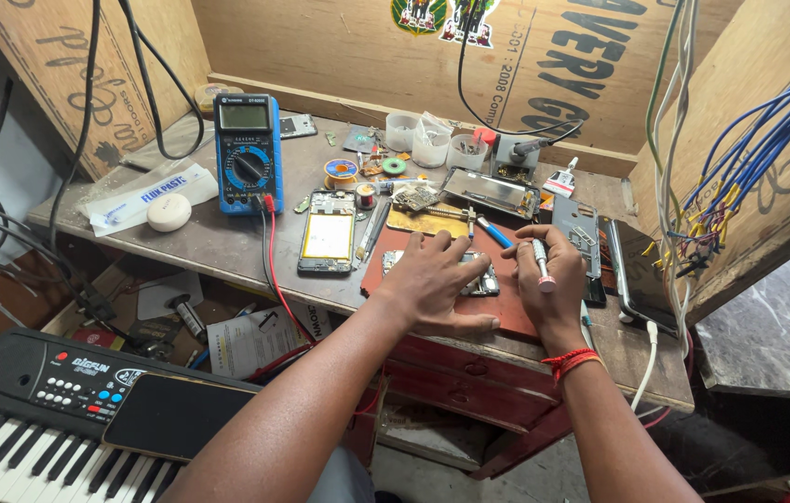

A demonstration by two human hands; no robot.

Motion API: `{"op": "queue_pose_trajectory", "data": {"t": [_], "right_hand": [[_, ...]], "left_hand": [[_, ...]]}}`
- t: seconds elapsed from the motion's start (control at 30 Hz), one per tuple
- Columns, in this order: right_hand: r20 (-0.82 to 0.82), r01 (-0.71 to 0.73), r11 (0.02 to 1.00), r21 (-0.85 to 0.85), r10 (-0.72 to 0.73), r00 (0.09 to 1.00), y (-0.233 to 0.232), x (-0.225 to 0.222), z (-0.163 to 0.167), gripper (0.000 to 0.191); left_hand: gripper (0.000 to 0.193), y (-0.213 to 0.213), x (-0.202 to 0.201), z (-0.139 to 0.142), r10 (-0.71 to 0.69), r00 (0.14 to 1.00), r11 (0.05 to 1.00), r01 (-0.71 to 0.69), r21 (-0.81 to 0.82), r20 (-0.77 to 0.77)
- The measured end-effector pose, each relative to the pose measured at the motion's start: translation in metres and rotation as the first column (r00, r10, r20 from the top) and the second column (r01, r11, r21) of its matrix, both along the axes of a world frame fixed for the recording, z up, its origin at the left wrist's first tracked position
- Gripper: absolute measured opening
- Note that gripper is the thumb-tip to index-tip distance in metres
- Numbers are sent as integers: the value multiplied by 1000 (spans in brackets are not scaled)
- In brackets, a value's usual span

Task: The person uses a precision screwdriver to remove screws from a disassembled mobile phone chassis on a workbench. They then use a soldering iron to work on the phone's motherboard, applying heat to specific points while holding the board steady.

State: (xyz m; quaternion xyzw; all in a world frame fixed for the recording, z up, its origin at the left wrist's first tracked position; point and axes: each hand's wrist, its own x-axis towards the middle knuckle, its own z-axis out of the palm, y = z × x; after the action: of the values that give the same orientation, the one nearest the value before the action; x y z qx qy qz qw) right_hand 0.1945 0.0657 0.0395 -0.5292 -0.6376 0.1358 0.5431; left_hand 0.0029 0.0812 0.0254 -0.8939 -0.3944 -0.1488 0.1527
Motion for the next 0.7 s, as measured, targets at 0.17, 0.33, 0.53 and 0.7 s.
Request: {"op": "queue_pose_trajectory", "data": {"t": [0.17,0.33,0.53,0.7], "right_hand": [[-62,-48,998,44,50,997,-2,0,1,18],[-211,-115,993,21,117,970,-1,1,1,24],[-316,-154,987,-42,133,939,-2,4,-2,30],[-358,-83,991,-105,40,933,-1,4,-2,17]], "left_hand": [[94,-7,-2,0,-9,998,1000,11,-24,65],[92,-14,-6,1,-14,987,994,31,-106,158],[94,-15,-6,6,3,991,991,14,-132,133],[90,-18,-7,8,-10,985,993,29,-113,170]]}}
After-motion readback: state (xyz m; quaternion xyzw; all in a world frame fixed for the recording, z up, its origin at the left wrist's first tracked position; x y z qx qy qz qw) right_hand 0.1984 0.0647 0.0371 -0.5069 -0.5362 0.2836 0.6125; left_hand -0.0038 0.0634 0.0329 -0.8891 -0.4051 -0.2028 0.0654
